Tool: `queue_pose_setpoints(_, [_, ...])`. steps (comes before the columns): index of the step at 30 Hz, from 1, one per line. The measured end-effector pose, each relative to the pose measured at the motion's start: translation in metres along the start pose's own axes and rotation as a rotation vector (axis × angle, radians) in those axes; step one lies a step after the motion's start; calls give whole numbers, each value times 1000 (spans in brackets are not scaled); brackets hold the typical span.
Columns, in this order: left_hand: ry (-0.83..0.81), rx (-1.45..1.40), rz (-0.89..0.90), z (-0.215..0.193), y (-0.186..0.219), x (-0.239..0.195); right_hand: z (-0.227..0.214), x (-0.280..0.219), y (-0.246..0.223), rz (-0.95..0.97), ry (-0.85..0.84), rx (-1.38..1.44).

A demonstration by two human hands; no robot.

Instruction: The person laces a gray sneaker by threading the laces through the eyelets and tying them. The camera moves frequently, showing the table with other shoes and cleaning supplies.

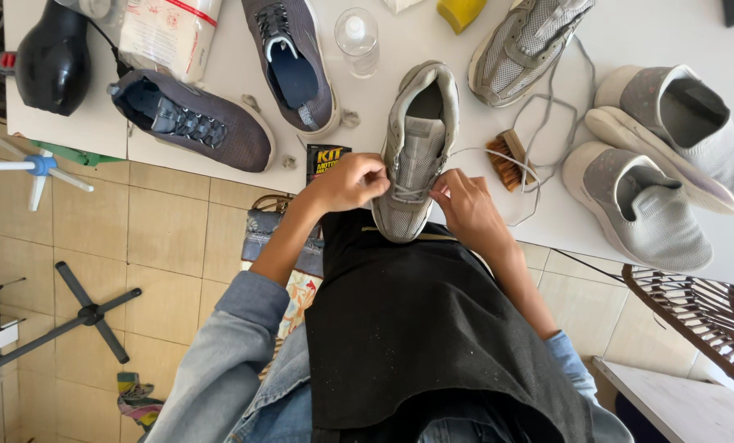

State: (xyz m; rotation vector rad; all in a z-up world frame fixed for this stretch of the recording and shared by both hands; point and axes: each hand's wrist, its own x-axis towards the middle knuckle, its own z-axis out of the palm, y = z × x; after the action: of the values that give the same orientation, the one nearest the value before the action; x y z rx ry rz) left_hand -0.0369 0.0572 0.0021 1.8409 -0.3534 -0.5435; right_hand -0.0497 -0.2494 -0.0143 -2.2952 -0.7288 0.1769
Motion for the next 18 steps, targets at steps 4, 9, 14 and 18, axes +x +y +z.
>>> queue_pose_setpoints(4, [14,363,38,11,33,-3,-6,-3,-13,208,-39,222])
queue_pose_setpoints(9, [-21,-95,-17,12,-23,-1,-27,7,-12,175,-78,154])
queue_pose_setpoints(14, [-126,-293,-190,-12,26,0,-33,10,-17,203,-152,64])
queue_pose_setpoints(18, [-259,508,-386,-18,100,-20,-80,2,-54,187,-288,-176])
